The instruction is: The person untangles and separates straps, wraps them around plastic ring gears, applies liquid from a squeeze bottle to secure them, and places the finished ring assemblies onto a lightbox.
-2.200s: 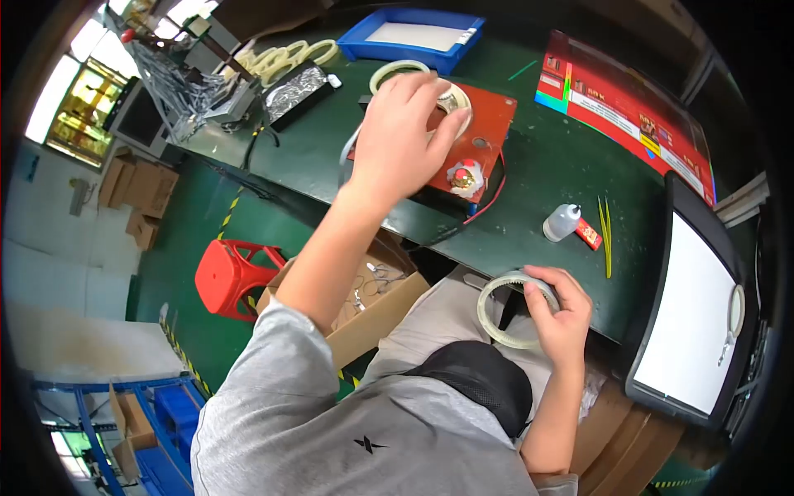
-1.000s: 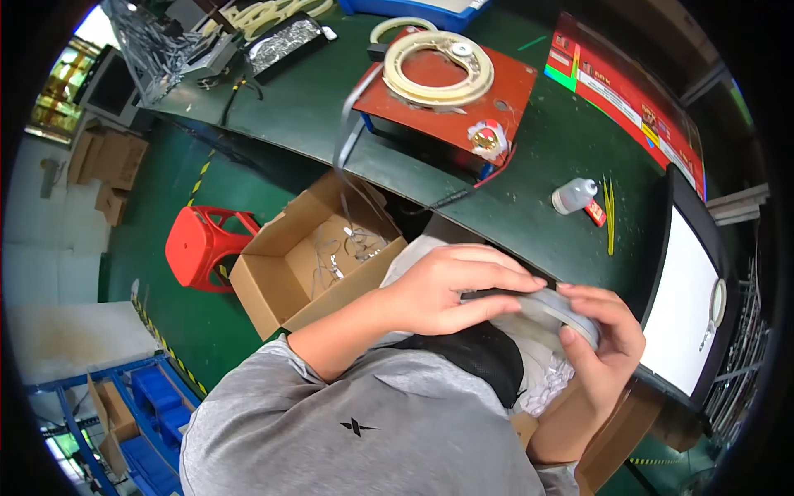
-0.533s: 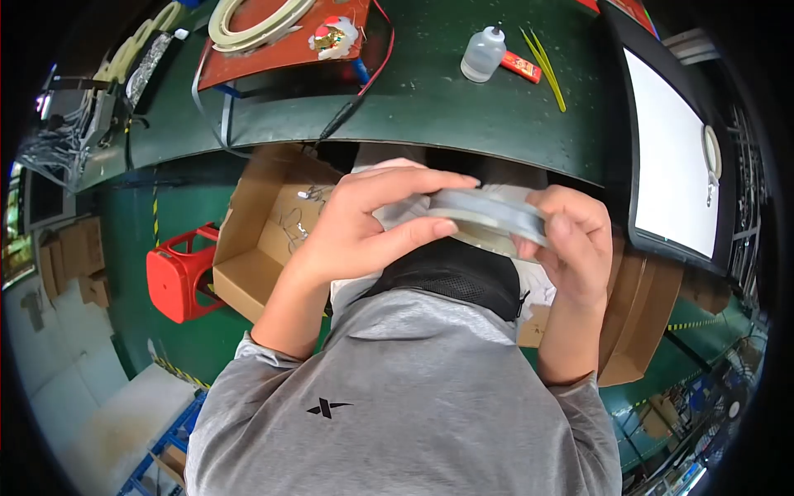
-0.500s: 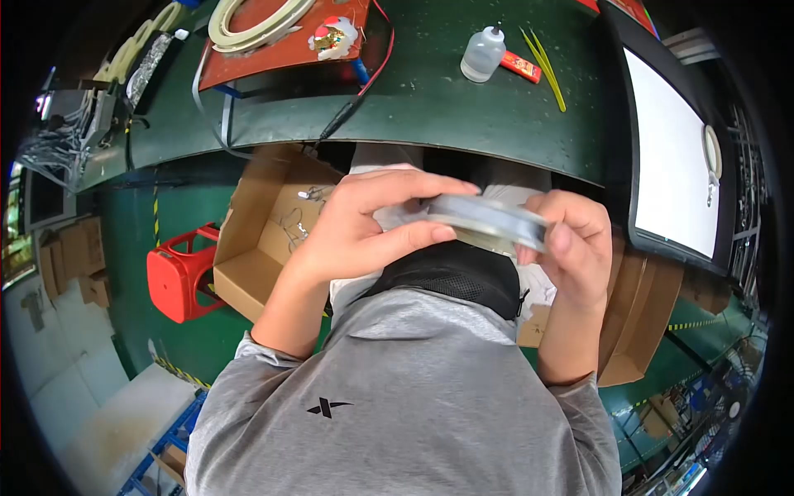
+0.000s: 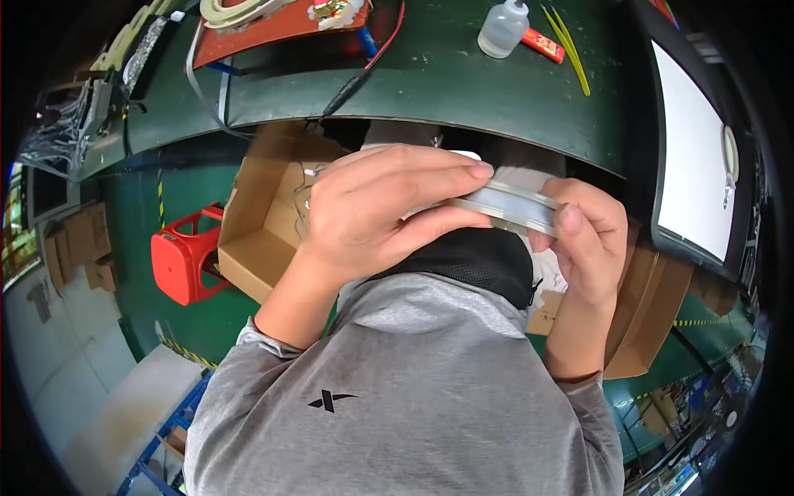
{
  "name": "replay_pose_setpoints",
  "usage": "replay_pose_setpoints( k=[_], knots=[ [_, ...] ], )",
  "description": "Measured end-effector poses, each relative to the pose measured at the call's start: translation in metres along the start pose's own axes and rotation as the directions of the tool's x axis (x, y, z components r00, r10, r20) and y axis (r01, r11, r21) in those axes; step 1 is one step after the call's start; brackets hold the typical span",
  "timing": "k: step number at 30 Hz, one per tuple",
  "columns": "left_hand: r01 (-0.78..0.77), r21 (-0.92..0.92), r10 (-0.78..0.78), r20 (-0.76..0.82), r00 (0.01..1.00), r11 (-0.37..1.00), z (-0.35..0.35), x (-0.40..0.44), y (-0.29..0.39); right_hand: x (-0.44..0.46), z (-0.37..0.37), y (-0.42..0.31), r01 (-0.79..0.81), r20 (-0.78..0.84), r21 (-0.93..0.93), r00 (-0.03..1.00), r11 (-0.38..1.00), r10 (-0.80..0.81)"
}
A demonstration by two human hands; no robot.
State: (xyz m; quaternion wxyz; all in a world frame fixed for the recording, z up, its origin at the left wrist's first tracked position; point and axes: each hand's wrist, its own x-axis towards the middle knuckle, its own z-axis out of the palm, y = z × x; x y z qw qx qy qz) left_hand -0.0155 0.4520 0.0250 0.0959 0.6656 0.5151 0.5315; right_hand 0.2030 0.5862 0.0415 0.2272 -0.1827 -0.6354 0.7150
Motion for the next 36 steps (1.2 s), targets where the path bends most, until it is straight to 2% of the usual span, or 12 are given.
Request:
replay_pose_setpoints(
  k=[4, 8, 9, 16, 17, 22, 23, 25, 27, 29, 33, 36],
  knots=[
    [0.399, -0.427, -0.414, 0.062, 0.908, 0.811, -0.003, -0.003, 0.005, 0.000, -0.007, 0.009, 0.131, -0.056, 0.200, 0.991, 0.971, -0.122],
    [0.604, -0.642, -0.359, 0.486, 0.797, 0.472, -0.017, -0.001, -0.011, 0.003, -0.006, 0.015, 0.157, -0.034, 0.297, 0.987, 0.942, -0.154],
    [0.565, -0.636, -0.288, 0.492, 0.822, 0.525, -0.011, 0.006, -0.010, 0.006, -0.004, 0.014, 0.157, -0.041, 0.330, 0.988, 0.931, -0.152],
    [0.404, -0.910, -0.044, 0.402, 0.915, 0.095, 0.022, -0.005, -0.036, 0.031, -0.001, 0.019, 0.107, -0.125, 0.666, 0.992, 0.738, -0.031],
    [0.362, -0.911, -0.079, 0.353, 0.932, 0.198, 0.023, -0.004, -0.036, 0.034, -0.001, 0.023, 0.093, -0.116, 0.698, 0.993, 0.711, -0.016],
    [0.338, -0.939, -0.300, 0.340, 0.891, -0.062, 0.015, -0.012, -0.031, 0.056, 0.005, 0.037, -0.017, -0.015, 0.736, 0.999, 0.676, 0.041],
    [0.317, -0.938, -0.338, 0.345, 0.875, -0.138, 0.010, -0.015, -0.032, 0.062, 0.009, 0.036, 0.038, -0.133, 0.501, 0.991, 0.864, 0.033],
    [0.273, -0.946, -0.388, 0.322, 0.864, -0.178, 0.000, -0.019, -0.035, 0.078, -0.001, 0.035, 0.134, -0.363, 0.023, 0.924, 0.991, -0.116],
    [0.250, -0.955, -0.489, 0.295, 0.821, -0.157, -0.009, -0.029, -0.038, 0.099, -0.005, 0.037, 0.192, -0.491, -0.359, 0.793, 0.913, -0.360],
    [0.256, -0.957, -0.562, 0.287, 0.775, -0.136, -0.012, -0.036, -0.040, 0.115, -0.010, 0.039, 0.162, -0.410, -0.667, 0.734, 0.727, -0.541],
    [0.234, -0.955, -0.584, 0.295, 0.756, -0.180, -0.003, -0.037, -0.035, 0.129, 0.001, 0.052, 0.103, -0.311, -0.757, 0.811, 0.646, -0.495],
    [0.172, -0.953, -0.650, 0.296, 0.700, -0.249, 0.004, -0.033, -0.034, 0.124, -0.002, 0.057, 0.185, -0.422, -0.462, 0.815, 0.868, -0.398]
  ],
)
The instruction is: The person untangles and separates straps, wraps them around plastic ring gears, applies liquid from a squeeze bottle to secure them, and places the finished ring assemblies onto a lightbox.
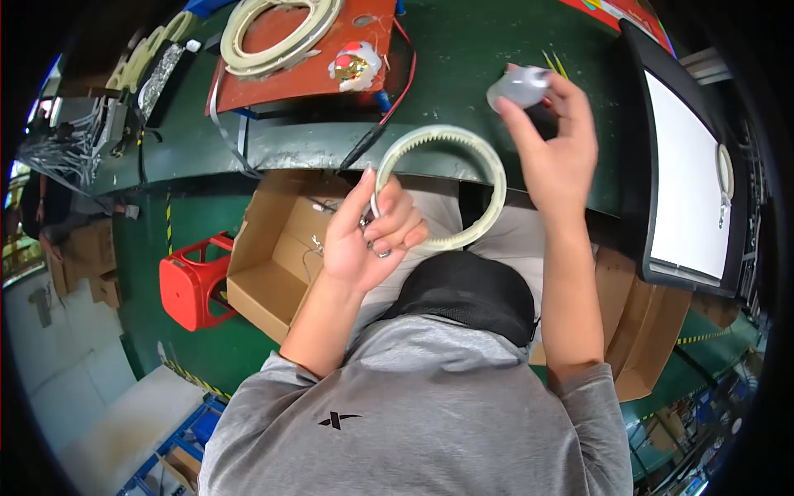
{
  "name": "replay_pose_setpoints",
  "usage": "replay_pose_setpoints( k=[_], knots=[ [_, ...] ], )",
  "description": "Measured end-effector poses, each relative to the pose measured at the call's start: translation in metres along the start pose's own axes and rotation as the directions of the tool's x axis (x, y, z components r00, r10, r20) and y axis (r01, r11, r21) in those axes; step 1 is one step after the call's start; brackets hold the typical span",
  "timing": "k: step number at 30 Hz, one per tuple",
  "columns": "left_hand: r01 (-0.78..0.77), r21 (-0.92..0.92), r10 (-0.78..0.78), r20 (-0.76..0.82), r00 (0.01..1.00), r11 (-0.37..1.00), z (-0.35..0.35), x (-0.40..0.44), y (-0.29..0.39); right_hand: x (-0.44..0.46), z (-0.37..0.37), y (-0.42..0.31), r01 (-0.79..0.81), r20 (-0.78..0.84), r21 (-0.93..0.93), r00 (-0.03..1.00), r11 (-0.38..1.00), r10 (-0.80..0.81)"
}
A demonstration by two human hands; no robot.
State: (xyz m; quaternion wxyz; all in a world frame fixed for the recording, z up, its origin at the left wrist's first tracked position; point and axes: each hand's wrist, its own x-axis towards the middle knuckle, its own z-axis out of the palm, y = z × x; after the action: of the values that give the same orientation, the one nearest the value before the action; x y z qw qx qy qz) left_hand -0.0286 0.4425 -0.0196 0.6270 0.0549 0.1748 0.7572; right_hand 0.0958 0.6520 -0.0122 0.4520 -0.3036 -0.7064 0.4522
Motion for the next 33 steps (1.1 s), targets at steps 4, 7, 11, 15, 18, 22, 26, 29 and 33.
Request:
replay_pose_setpoints(
  k=[4, 7, 11, 15, 18, 22, 26, 29, 33],
  knots=[
    [0.009, -0.118, -0.020, -0.088, 0.996, 0.993, 0.005, 0.011, -0.009, -0.018, -0.025, -0.024, -0.091, -0.012, 0.406, 0.994, 0.909, 0.105],
    [0.021, -0.091, -0.026, -0.061, 0.998, 0.996, 0.002, 0.016, -0.014, -0.032, -0.056, -0.039, -0.299, 0.195, 0.515, 0.954, 0.803, 0.229],
    [0.022, -0.012, -0.024, -0.112, 0.993, 1.000, 0.007, 0.019, -0.014, -0.044, -0.073, -0.038, -0.387, 0.173, 0.380, 0.922, 0.840, 0.347],
    [0.008, 0.029, -0.004, -0.146, 0.989, 1.000, 0.011, 0.020, -0.015, -0.050, -0.074, -0.034, -0.391, 0.093, 0.453, 0.915, 0.801, 0.393],
    [0.013, 0.026, -0.009, -0.146, 0.989, 1.000, 0.008, 0.020, -0.015, -0.052, -0.071, -0.032, -0.351, 0.053, 0.454, 0.928, 0.819, 0.368],
    [0.014, 0.016, -0.011, -0.174, 0.985, 1.000, 0.010, 0.020, -0.015, -0.056, -0.069, -0.026, -0.244, 0.001, 0.311, 0.966, 0.919, 0.257],
    [0.012, 0.018, -0.008, -0.201, 0.979, 1.000, 0.013, 0.020, -0.016, -0.056, -0.063, -0.024, -0.169, -0.025, 0.263, 0.983, 0.950, 0.181],
    [0.013, 0.007, -0.012, -0.201, 0.979, 1.000, 0.013, 0.020, -0.016, -0.056, -0.063, -0.022, -0.153, -0.015, 0.243, 0.987, 0.958, 0.161],
    [0.011, 0.005, -0.010, -0.197, 0.980, 1.000, 0.013, 0.020, -0.016, -0.056, -0.064, -0.021, -0.128, -0.015, 0.202, 0.991, 0.971, 0.133]
  ],
)
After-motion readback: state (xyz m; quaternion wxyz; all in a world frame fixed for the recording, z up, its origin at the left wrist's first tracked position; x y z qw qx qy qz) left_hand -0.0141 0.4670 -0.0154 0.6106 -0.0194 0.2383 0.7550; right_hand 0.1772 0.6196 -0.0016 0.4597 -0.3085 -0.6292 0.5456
